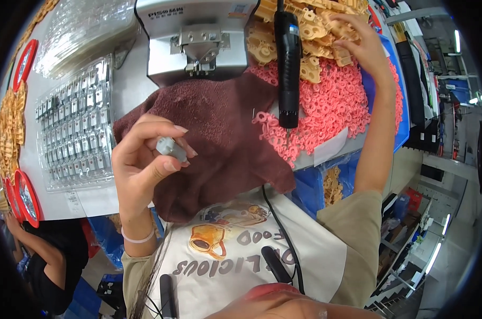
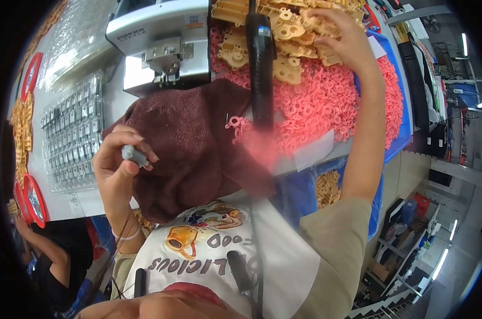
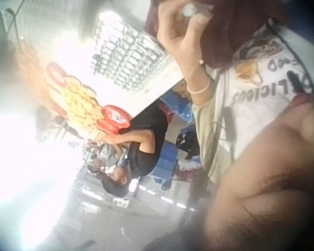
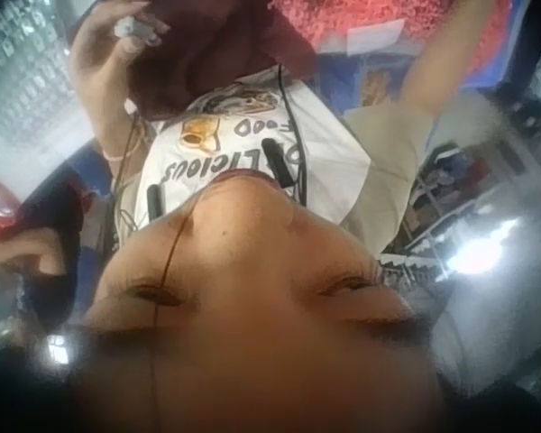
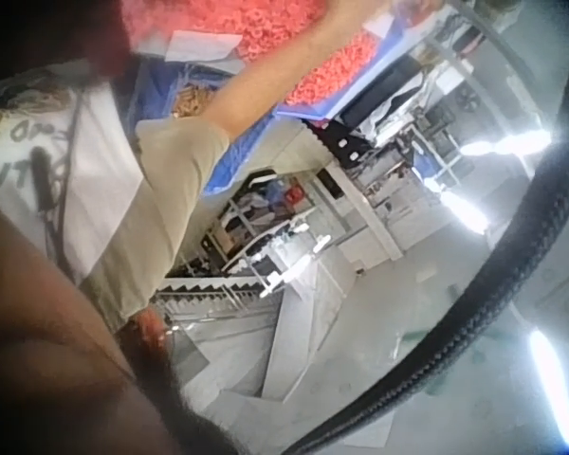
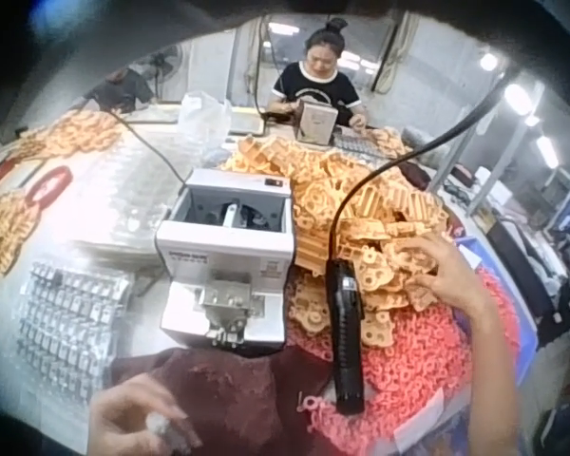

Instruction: The person assembles a small plastic toy mechanism by inserting gears and pink components into a plastic housing, then secures them using an electric screwdriver.

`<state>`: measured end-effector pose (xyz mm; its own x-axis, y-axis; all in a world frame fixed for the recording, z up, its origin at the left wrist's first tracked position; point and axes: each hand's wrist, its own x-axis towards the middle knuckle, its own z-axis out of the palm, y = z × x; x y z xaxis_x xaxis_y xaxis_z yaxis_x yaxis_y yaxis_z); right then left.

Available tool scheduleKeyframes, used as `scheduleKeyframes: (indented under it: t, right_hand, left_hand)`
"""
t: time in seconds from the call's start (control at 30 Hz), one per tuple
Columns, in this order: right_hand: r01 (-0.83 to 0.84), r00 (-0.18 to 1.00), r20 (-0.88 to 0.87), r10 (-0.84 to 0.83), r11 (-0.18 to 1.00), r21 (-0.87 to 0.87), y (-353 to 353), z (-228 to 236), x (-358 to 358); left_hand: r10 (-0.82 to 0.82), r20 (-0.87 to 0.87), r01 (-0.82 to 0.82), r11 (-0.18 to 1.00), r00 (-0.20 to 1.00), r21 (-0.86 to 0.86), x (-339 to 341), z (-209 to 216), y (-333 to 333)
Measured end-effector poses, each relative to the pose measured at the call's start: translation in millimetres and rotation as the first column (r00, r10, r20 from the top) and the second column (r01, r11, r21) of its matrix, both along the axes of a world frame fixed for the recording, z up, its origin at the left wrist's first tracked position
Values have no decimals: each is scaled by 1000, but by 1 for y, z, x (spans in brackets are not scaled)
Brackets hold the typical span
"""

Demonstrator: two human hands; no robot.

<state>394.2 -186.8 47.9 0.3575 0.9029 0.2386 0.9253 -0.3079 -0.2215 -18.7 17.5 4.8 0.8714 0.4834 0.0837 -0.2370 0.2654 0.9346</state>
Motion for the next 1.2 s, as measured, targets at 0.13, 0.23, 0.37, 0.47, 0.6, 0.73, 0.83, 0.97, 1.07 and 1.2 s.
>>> scheduleKeyframes:
  t: [0.13,0.23,0.37,0.47,0.6,0.73,0.83,0.97,1.07,1.2]
  right_hand:
    - [66,997,-45,-61,993,103,-25,20,11]
    - [310,940,-293,-173,788,531,-34,37,-18]
    - [277,944,-323,-66,688,671,-39,66,-99]
    - [197,882,-470,26,886,420,9,70,-195]
    - [-14,983,-185,18,1000,22,81,54,-260]
    - [-187,982,34,184,975,120,120,13,-284]
    - [-69,992,94,89,978,-198,141,-3,-290]
    - [-213,971,-106,213,977,13,108,7,-255]
    - [-466,795,-376,475,876,123,77,7,-244]
    - [-296,901,-300,315,949,106,63,-19,-279]
  left_hand:
    - [51,-2,-51,998,999,-19,-6,0,6]
    - [119,0,-119,993,993,4,-13,-4,9]
    - [133,-20,-132,991,991,5,-16,0,8]
    - [166,-14,-166,986,986,14,-16,3,5]
    - [166,115,-177,979,979,97,-26,0,11]
    - [297,153,-325,923,942,208,-36,5,21]
    - [343,188,-382,892,920,242,-44,4,27]
    - [308,181,-340,921,934,187,-47,2,25]
    - [286,166,-313,935,944,167,-41,-2,26]
    - [216,153,-238,960,964,144,-29,-7,31]
